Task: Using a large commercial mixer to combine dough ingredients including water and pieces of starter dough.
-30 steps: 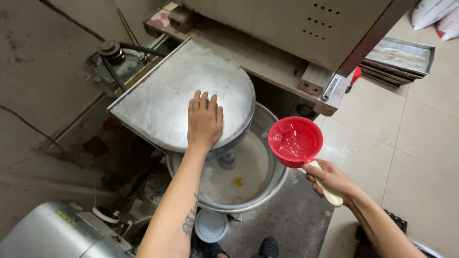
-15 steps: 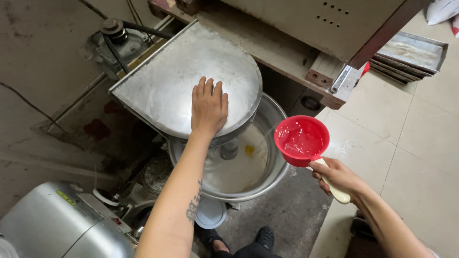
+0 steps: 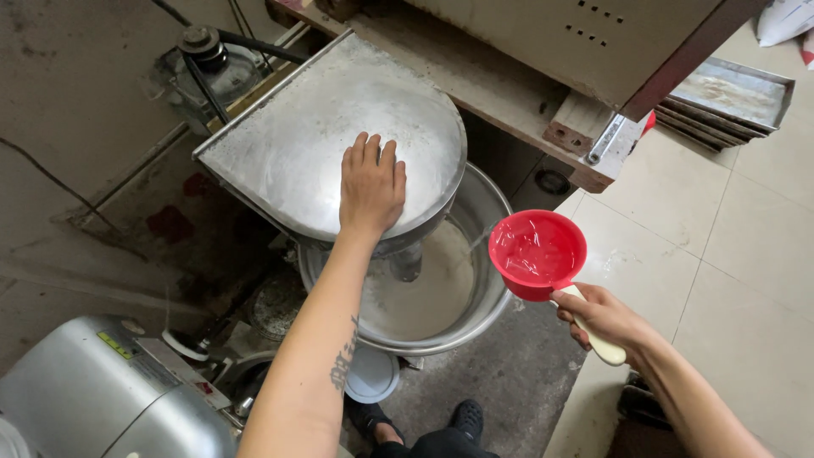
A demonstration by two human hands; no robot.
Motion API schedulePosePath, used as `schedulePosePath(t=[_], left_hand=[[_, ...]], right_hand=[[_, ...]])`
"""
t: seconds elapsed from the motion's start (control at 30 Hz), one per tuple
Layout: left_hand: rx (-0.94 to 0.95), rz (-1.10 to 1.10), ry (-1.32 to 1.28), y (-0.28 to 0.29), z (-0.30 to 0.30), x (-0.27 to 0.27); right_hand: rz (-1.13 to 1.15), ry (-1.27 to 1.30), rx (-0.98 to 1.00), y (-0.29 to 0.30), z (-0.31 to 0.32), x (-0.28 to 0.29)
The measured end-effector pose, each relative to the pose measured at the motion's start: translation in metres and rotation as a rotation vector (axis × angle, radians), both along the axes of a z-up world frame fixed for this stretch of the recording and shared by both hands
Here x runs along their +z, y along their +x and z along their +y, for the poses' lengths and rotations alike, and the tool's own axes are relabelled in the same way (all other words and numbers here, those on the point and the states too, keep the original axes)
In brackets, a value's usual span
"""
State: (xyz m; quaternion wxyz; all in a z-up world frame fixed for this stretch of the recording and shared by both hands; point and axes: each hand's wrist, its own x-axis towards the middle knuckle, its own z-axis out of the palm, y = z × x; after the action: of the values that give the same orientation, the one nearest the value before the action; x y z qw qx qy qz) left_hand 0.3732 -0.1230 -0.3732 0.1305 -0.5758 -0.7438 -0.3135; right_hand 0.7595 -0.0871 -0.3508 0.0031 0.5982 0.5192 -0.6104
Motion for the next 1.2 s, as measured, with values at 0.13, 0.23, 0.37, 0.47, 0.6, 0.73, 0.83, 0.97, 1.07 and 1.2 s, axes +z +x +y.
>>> schedulePosePath(t=[0.13,0.23,0.37,0.47,0.6,0.73,0.83,0.97,1.07,1.2], left_hand=[[-0.021,0.002,0.019,0.001,-0.002,0.008],[-0.123,0.118,0.17,0.018,-0.019,0.006],[-0.354,0.029,0.092,0.087,-0.046,-0.007],[-0.343,-0.409,-0.402,0.127,-0.057,0.023],[-0.358,-0.694,-0.656,0.155,-0.045,-0.037],[-0.344,-0.705,-0.736,0.16,-0.04,-0.028],[-0.352,-0.705,-0.709,0.161,-0.036,-0.035],[-0.343,-0.769,-0.683,0.165,-0.036,-0.049],[-0.345,-0.8,-0.676,0.166,-0.038,-0.052],[-0.337,-0.837,-0.609,0.167,-0.037,-0.058]], right_hand=[[-0.005,-0.002,0.013,0.01,0.003,-0.014],[0.005,-0.009,0.027,0.011,-0.003,-0.009],[0.023,-0.012,0.055,0.005,-0.005,0.006],[0.008,-0.033,0.046,0.002,-0.008,0.013],[-0.008,-0.068,0.041,0.001,-0.009,0.017],[0.014,-0.081,0.053,0.002,-0.009,0.018],[0.019,-0.074,0.078,0.002,-0.007,0.017],[-0.002,-0.065,0.108,0.001,-0.006,0.014],[-0.015,-0.067,0.117,-0.001,-0.006,0.016],[-0.032,-0.061,0.13,-0.003,-0.007,0.017]])
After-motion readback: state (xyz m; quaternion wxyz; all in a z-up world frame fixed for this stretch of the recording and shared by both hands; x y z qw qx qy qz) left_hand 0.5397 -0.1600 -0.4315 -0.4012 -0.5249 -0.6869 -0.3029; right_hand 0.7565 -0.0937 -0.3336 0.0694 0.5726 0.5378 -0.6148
